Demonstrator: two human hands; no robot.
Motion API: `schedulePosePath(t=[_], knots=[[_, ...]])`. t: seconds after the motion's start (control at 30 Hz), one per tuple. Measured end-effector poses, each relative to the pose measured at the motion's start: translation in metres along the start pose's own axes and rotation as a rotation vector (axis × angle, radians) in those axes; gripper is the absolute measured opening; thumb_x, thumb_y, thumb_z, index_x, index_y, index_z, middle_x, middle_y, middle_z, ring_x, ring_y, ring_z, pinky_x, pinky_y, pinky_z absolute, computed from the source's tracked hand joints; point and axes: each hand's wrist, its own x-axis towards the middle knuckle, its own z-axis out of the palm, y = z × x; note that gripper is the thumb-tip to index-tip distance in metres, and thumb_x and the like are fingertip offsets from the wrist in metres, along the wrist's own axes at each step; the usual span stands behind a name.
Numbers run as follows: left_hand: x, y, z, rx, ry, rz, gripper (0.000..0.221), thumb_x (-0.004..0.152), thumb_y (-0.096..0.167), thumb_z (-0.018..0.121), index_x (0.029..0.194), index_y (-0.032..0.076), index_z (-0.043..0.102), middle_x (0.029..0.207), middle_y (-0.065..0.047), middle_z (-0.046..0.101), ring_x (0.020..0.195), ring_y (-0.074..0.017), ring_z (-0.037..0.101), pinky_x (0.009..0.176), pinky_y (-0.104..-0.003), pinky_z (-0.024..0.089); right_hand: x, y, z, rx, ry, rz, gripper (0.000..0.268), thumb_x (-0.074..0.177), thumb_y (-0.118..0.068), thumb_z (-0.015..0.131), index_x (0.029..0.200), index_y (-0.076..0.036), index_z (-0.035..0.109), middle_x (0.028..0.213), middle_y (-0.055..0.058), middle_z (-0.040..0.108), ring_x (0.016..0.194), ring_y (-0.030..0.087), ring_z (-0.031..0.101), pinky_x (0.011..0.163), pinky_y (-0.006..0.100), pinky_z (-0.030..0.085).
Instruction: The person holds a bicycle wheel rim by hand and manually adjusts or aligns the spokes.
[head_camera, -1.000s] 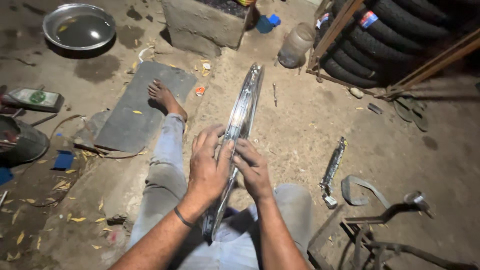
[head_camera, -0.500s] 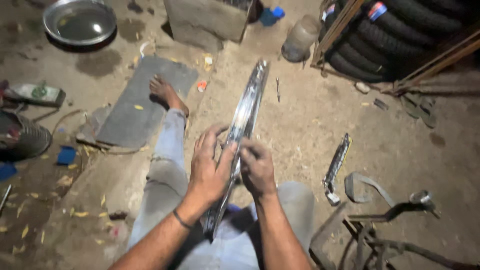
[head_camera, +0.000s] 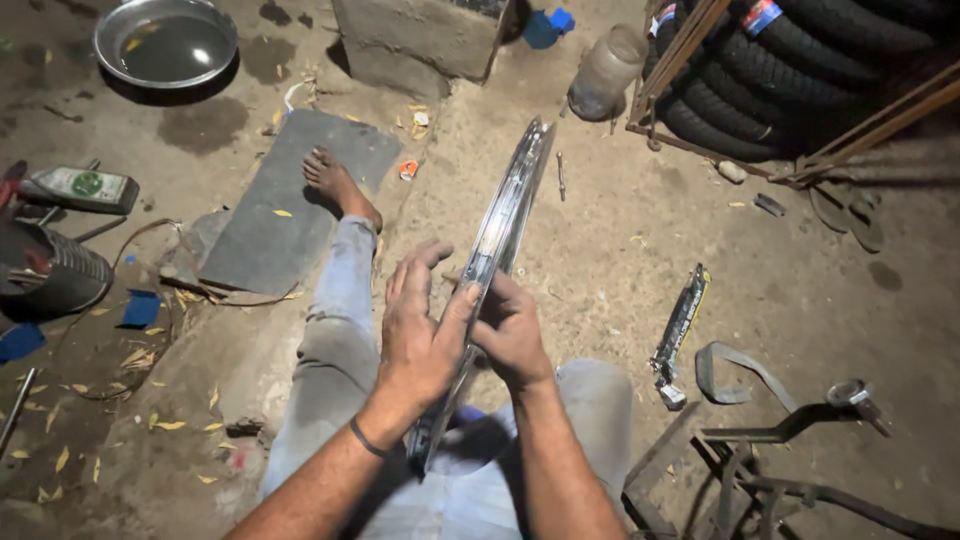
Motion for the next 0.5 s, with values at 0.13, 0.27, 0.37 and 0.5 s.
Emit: schedulePosePath(t=[0.13,0.27,0.37,0.5], knots=[[-0.001,0.001,0.0,-0.032,-0.021,-0.061,0.049,0.095,0.027,0.067,0.134,-0.002,0.055,0.133,-0.021,0.061,0.128,-0.0378,0.057,0.111,-0.046,0.041,-0.003,-0.008,0.009,0.031,0.031,-0.138,0.02,0.083,-0.004,0.079,0.094,-0.006,0.063,0.113,0.004,0.068,0.101,0.012,0.066,0.089,0.028,0.055],[0.001,0.004,0.007,-0.057,-0.014,-0.081,0.049,0.095,0.028,0.067,0.133,-0.002,0.055,0.132,-0.021,0.061,0.127,-0.0371,0.057,0.11,-0.045,0.042,0.008,-0.001,0.031,-0.133,0.272,-0.164,0.026,0.09,-0.002,0.08,0.109,-0.005,0.063,0.102,0.005,0.067,0.092,0.015,0.064,0.083,0.032,0.056],[-0.001,0.004,0.002,-0.016,0.013,-0.036,0.05,0.096,0.027,0.068,0.134,-0.003,0.055,0.135,-0.024,0.059,0.129,-0.0393,0.055,0.111,-0.046,0.041,0.008,-0.008,0.026,-0.278,0.162,-0.092,0.026,0.088,-0.003,0.075,0.113,-0.004,0.069,0.105,0.005,0.069,0.095,0.012,0.065,0.085,0.03,0.055],[0.0,0.004,-0.005,-0.012,0.011,-0.043,0.052,0.095,0.027,0.069,0.134,-0.004,0.054,0.136,-0.024,0.058,0.13,-0.0393,0.054,0.111,-0.046,0.041,0.0,-0.018,0.009,0.058,-0.042,-0.066,0.019,0.086,-0.004,0.073,0.103,-0.004,0.065,0.114,0.005,0.068,0.106,0.012,0.066,0.095,0.03,0.055]])
